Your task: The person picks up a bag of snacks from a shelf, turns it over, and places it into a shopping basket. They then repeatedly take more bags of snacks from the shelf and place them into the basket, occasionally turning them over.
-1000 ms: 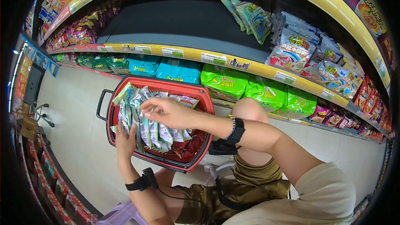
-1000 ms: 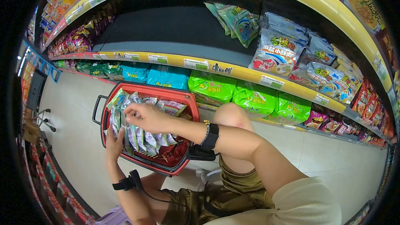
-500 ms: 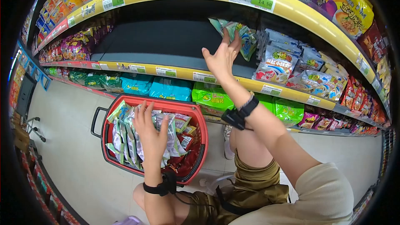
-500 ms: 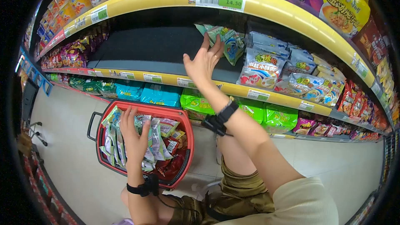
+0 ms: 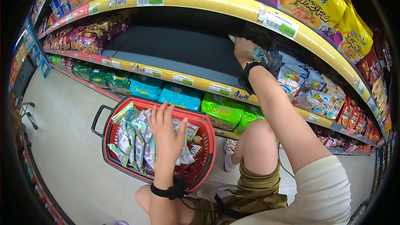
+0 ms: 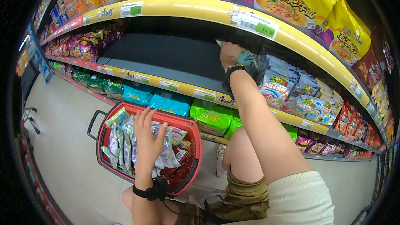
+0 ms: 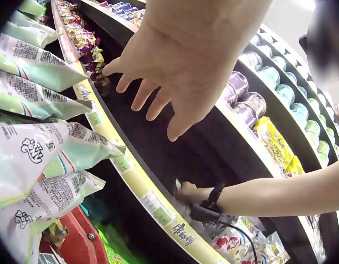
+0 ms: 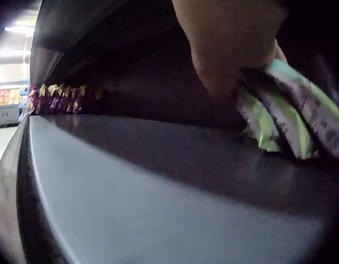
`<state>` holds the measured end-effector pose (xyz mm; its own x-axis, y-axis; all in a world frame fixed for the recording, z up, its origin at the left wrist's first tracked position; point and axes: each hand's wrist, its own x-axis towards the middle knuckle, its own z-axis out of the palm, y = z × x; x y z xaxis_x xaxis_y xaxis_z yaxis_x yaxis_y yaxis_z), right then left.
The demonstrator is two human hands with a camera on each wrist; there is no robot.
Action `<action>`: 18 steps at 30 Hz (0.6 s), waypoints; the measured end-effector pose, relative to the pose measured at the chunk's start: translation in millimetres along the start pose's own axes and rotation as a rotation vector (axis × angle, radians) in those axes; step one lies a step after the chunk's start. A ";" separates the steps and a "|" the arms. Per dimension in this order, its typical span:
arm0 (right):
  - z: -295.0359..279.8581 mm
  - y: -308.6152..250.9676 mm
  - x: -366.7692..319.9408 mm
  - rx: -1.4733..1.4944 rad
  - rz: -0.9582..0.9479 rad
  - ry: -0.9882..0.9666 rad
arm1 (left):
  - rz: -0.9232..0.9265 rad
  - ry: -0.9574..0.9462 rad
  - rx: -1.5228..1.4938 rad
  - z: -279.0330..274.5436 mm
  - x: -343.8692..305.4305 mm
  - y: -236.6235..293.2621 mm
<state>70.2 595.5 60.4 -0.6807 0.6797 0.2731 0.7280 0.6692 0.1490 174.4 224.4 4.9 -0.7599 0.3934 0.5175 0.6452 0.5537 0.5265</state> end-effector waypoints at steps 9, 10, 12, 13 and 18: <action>-33.3 4.3 -27.0 0.377 -0.350 0.489 | 0.047 0.053 -0.053 2.4 -2.5 -3.1; -50.9 -2.6 -37.3 0.476 -0.338 0.513 | 0.060 0.063 -0.080 3.8 -3.2 -3.8; -79.9 -8.9 -58.2 0.617 -0.385 0.463 | 0.018 0.083 -0.177 5.5 -3.8 -2.9; -91.1 -14.0 -71.2 0.777 -0.462 0.469 | -0.019 0.107 -0.275 4.0 -3.3 -1.9; -136.9 -24.6 -157.6 1.482 -0.789 -0.161 | -0.269 0.118 -0.611 -22.7 0.0 -7.4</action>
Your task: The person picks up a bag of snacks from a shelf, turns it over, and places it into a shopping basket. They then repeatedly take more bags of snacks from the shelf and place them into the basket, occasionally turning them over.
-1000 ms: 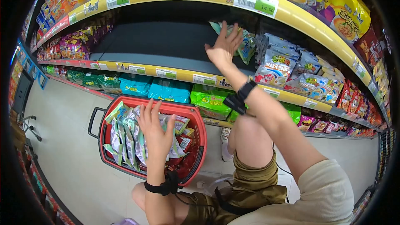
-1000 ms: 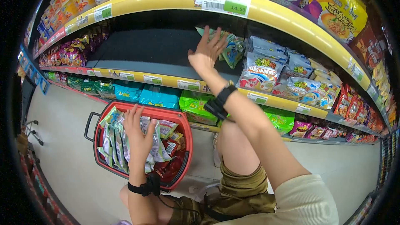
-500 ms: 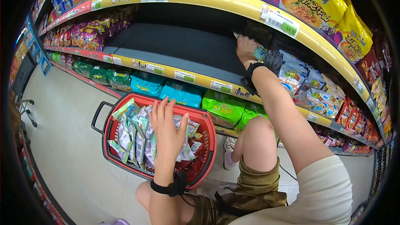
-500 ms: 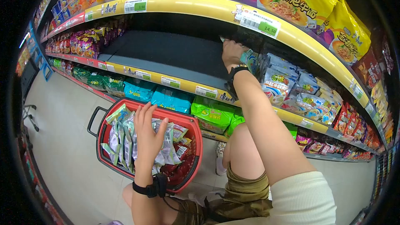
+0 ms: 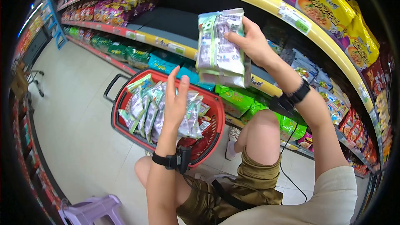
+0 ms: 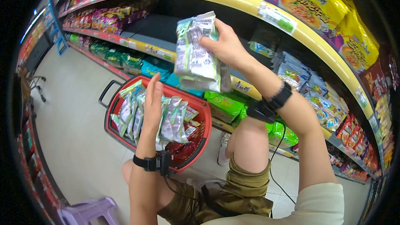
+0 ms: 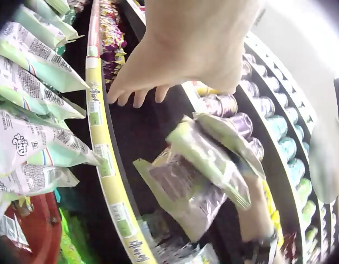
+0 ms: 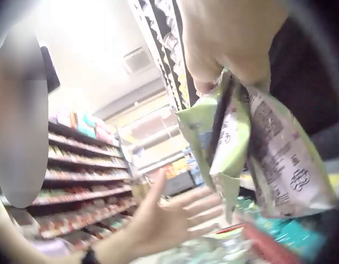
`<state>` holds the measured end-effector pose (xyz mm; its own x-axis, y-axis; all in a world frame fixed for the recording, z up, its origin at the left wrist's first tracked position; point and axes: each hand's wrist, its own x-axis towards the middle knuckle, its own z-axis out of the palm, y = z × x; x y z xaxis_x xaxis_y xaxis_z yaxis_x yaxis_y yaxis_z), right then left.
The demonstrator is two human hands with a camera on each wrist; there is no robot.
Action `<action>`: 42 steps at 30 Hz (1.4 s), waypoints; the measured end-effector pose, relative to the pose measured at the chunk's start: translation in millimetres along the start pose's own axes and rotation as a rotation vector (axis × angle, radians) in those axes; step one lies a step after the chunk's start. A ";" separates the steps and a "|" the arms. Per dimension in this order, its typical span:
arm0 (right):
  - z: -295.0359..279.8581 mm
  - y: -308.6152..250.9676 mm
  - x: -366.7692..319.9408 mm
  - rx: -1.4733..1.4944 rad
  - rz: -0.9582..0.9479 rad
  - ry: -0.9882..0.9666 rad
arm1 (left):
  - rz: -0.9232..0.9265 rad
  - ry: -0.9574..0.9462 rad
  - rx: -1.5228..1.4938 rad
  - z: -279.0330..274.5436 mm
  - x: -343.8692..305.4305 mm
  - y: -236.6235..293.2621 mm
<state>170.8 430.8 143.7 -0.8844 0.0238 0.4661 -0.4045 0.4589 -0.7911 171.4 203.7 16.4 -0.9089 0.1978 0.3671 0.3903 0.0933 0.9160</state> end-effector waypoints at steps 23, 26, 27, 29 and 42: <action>91.2 50.1 -69.1 0.977 0.371 -0.189 | -0.386 0.018 -0.510 -34.5 10.4 13.7; 88.1 52.7 -71.6 1.005 0.389 -0.170 | -0.404 0.000 -0.482 -31.3 10.6 12.5; 85.8 53.5 -72.8 0.975 0.399 -0.161 | -0.418 0.005 -0.499 -29.0 10.1 11.9; 81.9 54.6 -75.8 0.947 0.413 -0.149 | -0.437 0.007 -0.515 -23.6 8.1 12.0; 70.0 62.1 -88.0 0.900 0.369 -0.100 | -0.434 -0.021 -0.559 -4.6 4.1 13.7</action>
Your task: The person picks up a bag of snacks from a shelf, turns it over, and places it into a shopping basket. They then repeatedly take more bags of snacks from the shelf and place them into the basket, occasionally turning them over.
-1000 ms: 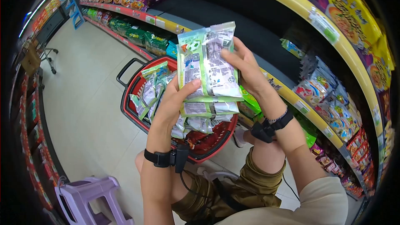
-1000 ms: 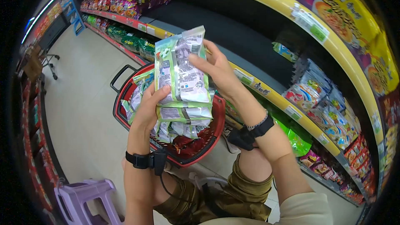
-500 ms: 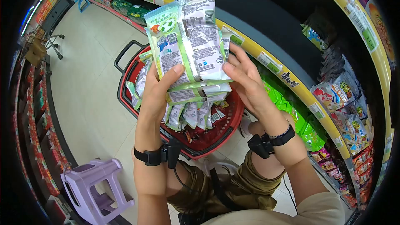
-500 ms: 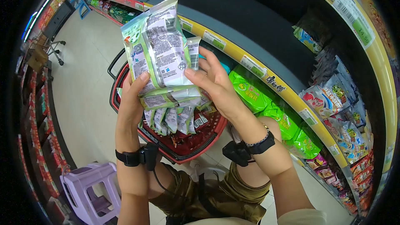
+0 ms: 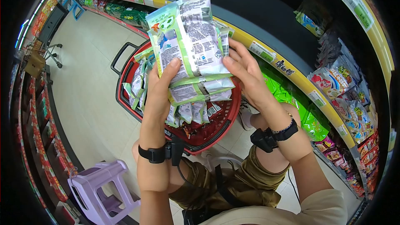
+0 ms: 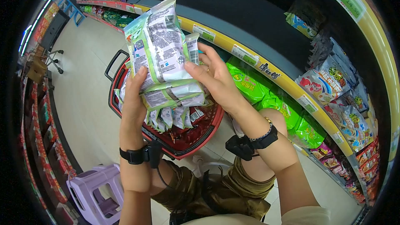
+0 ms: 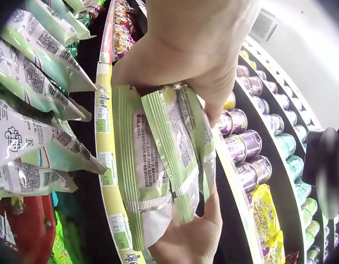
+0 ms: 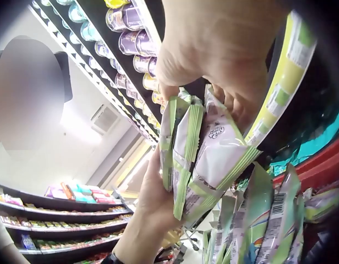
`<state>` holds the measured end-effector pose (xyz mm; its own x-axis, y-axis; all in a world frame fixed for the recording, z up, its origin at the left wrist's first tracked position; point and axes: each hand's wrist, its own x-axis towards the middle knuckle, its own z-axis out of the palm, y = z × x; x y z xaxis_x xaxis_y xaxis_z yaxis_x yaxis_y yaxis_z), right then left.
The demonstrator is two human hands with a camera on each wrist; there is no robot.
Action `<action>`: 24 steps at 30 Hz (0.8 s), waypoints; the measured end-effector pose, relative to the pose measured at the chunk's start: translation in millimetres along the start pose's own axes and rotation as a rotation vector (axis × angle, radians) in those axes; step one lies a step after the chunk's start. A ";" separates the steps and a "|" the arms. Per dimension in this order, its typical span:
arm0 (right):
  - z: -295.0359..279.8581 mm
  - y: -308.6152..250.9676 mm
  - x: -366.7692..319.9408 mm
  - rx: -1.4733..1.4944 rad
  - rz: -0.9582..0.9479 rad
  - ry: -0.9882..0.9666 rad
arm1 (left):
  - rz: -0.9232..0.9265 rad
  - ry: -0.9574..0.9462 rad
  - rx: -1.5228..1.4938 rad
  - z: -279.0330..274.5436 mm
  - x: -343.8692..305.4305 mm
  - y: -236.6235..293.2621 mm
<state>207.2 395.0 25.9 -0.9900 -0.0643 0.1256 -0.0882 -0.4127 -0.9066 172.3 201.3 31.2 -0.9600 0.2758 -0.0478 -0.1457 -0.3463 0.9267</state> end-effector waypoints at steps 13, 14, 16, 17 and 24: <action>5.4 2.4 0.1 -0.034 0.019 0.001 | -0.063 0.026 0.031 -6.9 -0.1 0.3; 6.1 3.4 1.0 -0.032 0.021 -0.001 | -0.063 0.029 0.031 -7.4 -1.0 1.0; 7.9 5.6 3.1 -0.031 0.045 -0.002 | -0.089 0.058 0.019 -8.3 -3.3 3.3; 9.3 6.4 4.2 -0.028 0.047 -0.005 | -0.088 0.062 0.021 -9.5 -3.9 3.9; 17.8 12.2 5.1 -0.094 0.054 -0.045 | -0.098 0.085 0.017 -23.3 -8.8 4.7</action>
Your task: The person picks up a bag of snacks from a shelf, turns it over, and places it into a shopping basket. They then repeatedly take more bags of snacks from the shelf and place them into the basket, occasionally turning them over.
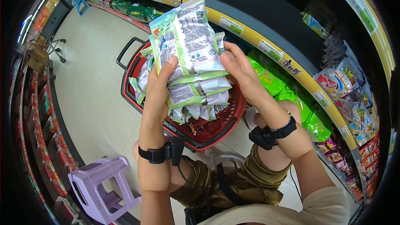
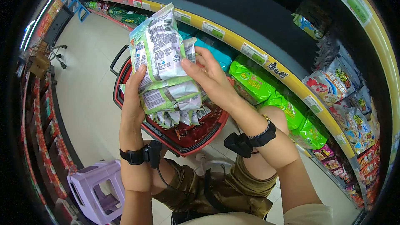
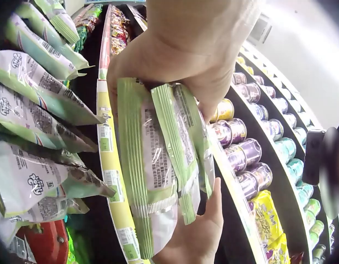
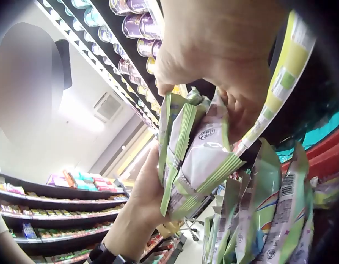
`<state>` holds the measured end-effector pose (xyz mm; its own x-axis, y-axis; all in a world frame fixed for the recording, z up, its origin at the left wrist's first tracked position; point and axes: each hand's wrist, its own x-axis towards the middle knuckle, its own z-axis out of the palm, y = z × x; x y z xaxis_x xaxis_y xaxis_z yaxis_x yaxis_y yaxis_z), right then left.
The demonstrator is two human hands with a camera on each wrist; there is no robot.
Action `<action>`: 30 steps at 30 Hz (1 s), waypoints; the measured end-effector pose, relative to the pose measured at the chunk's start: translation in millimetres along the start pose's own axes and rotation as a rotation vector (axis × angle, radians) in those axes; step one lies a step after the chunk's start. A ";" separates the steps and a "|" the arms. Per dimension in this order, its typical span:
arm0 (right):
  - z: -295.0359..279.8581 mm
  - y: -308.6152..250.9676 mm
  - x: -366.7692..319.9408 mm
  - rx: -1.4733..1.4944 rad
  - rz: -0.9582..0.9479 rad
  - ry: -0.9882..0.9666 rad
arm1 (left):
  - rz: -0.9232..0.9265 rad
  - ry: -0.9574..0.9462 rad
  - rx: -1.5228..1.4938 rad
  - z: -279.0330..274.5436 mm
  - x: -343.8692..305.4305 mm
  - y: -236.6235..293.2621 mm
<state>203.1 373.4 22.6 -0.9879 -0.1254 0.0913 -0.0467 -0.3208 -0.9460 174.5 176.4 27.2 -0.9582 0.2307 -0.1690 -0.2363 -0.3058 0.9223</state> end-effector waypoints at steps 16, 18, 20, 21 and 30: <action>11.7 13.0 3.9 -0.056 -0.001 -0.108 | 0.026 0.063 -0.120 -18.7 -13.2 8.2; 14.0 11.6 3.6 -0.052 -0.012 -0.115 | 0.030 0.066 -0.141 -19.6 -12.6 7.9; 15.0 10.8 3.6 -0.048 -0.022 -0.122 | 0.016 0.079 -0.156 -20.6 -12.1 7.5; 14.5 10.7 3.5 -0.045 -0.019 -0.122 | 0.016 0.081 -0.156 -20.6 -11.9 7.4; 14.4 11.4 4.4 -0.012 -0.027 -0.097 | -0.012 0.018 -0.160 -23.3 -8.5 4.1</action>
<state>200.4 355.7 16.7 -0.9673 -0.2075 0.1458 -0.0752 -0.3145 -0.9463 177.9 151.6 24.3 -0.9577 0.2189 -0.1870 -0.2687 -0.4465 0.8535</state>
